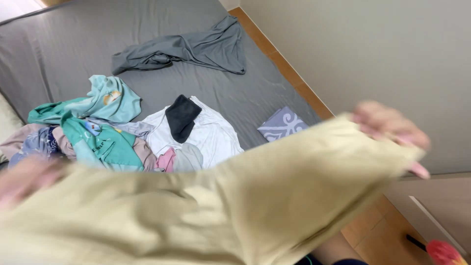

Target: The person folds several pieces of laundry on a bed.

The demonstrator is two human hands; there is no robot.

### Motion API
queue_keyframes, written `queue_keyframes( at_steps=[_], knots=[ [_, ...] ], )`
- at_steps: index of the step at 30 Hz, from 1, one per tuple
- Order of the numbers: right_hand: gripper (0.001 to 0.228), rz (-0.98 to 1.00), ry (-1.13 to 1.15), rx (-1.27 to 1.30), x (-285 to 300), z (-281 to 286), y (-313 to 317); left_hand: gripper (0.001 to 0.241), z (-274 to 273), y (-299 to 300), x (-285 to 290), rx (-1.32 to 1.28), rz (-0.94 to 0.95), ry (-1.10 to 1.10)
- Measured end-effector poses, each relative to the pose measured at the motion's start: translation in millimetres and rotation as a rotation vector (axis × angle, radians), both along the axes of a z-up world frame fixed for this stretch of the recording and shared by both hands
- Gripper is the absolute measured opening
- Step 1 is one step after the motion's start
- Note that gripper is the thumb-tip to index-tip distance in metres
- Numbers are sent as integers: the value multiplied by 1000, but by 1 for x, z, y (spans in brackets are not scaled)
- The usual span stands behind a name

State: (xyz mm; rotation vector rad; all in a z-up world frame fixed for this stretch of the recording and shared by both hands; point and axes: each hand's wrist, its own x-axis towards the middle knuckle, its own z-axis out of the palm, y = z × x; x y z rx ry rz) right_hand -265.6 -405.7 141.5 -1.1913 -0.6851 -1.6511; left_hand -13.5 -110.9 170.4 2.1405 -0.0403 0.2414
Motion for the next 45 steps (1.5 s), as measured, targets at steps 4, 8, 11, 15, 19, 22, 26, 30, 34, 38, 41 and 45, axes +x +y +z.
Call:
queue_keyframes(
  at_steps=[4, 8, 11, 15, 19, 22, 26, 30, 34, 38, 41, 45],
  knots=[
    [80, 111, 49, 390, 115, -6, 130, 14, -21, -28, -39, -548, -877, -73],
    [63, -11, 584, 398, 116, -21, 179, 8, -38, -49, -60, -771, -1291, -157],
    [61, -48, 707, 379, 107, -23, 181, 5, -49, -55, -72, -718, -1268, -157],
    [63, -69, 722, 370, 108, -41, 175, 29, -43, -56, -79, -614, -1103, -112],
    [42, -272, 793, 394, 111, -65, 154, 46, -50, -44, -82, -377, -943, -264],
    [35, -599, 894, 367, 113, -60, 138, 44, -47, -22, -93, -702, -970, 183],
    [24, -522, 1073, 453, 100, -41, 111, 74, -72, -5, -90, 206, -1029, 72],
    [28, 37, 1315, 87, 61, 8, 69, 33, -98, 16, -56, 111, -1003, -245],
    [35, 102, 1659, -179, 41, -39, 17, 26, -85, -2, -15, -66, -931, -8],
    [32, -88, 2017, -234, 53, -86, -12, 18, -120, -36, 34, 256, -1187, -29],
    [32, -337, 1619, -312, 66, -41, -12, 26, -50, -55, 48, 137, -1079, -445],
    [33, -760, 892, -192, 79, 41, 21, 29, 73, -41, 5, -34, -1000, -909]
  ],
)
